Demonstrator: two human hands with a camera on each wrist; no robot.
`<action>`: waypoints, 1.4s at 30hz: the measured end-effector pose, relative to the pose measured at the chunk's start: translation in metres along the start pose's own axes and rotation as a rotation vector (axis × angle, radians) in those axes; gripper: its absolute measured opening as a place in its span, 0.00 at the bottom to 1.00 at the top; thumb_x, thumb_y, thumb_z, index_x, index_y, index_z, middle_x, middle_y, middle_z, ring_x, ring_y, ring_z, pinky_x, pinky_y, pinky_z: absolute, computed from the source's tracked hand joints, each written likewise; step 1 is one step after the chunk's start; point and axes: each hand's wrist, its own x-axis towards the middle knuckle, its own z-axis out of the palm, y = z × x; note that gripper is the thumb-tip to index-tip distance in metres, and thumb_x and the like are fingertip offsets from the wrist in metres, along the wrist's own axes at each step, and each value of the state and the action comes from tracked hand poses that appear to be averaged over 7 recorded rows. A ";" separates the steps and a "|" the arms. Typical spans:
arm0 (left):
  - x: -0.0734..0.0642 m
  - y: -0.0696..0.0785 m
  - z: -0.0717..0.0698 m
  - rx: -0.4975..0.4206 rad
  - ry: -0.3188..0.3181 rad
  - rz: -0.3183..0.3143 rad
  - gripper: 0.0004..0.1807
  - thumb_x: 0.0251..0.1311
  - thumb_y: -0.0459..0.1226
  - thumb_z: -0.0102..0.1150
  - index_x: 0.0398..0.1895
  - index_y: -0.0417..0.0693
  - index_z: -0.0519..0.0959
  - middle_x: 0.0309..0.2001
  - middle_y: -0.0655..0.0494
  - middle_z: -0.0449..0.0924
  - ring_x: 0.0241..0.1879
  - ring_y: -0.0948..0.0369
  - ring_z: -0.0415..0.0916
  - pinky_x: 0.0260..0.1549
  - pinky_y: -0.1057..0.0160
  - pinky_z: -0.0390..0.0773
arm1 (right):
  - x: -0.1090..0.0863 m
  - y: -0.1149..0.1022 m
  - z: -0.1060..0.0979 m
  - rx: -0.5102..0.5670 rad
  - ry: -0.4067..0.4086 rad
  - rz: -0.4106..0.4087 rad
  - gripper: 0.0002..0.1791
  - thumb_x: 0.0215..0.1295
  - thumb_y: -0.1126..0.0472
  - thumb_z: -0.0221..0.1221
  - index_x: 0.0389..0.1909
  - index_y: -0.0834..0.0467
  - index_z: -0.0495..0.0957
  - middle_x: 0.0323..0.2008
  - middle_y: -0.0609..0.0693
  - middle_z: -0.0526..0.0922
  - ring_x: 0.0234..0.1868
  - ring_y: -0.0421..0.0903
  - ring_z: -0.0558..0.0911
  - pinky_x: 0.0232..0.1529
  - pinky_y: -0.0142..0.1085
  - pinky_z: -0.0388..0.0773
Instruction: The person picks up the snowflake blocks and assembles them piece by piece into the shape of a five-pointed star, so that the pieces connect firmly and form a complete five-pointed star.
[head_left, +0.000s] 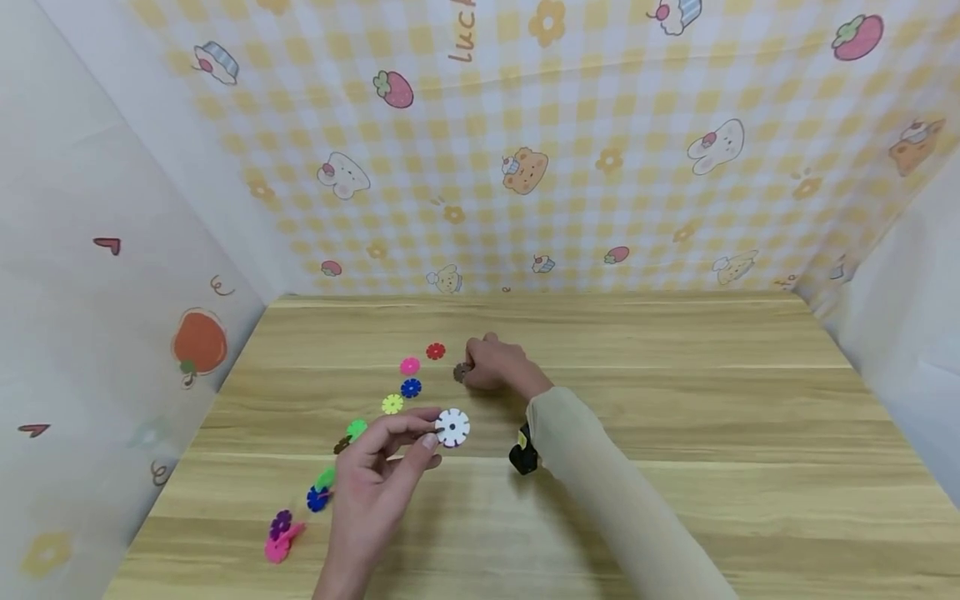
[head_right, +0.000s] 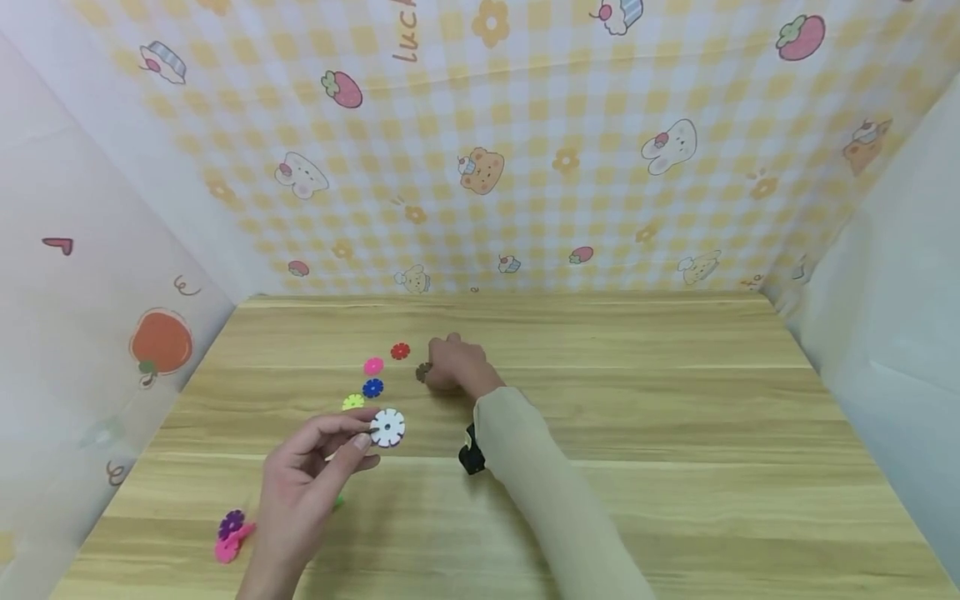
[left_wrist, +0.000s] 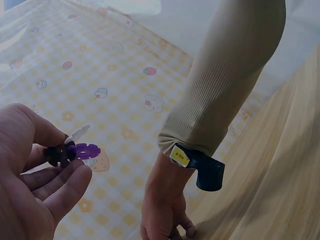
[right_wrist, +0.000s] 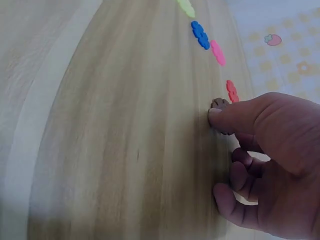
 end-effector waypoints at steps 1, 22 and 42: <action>0.000 0.000 0.000 0.005 0.001 -0.002 0.04 0.63 0.29 0.59 0.40 0.40 0.80 0.50 0.50 0.81 0.44 0.53 0.82 0.35 0.56 0.85 | 0.000 0.000 0.001 -0.010 0.007 -0.006 0.10 0.68 0.49 0.54 0.33 0.50 0.72 0.39 0.48 0.70 0.37 0.45 0.71 0.38 0.42 0.69; 0.001 -0.007 -0.006 0.054 0.035 -0.027 0.02 0.64 0.31 0.59 0.38 0.41 0.79 0.50 0.48 0.82 0.42 0.54 0.83 0.33 0.57 0.86 | 0.004 0.006 -0.001 -0.080 0.000 -0.152 0.07 0.67 0.56 0.57 0.43 0.48 0.72 0.41 0.48 0.69 0.38 0.45 0.71 0.38 0.36 0.72; 0.007 -0.003 -0.002 0.009 -0.007 0.054 0.02 0.63 0.28 0.58 0.37 0.41 0.79 0.50 0.48 0.82 0.36 0.56 0.83 0.20 0.61 0.82 | -0.127 0.021 -0.005 1.061 0.271 -0.388 0.09 0.66 0.63 0.61 0.44 0.61 0.83 0.39 0.56 0.86 0.36 0.48 0.86 0.39 0.42 0.85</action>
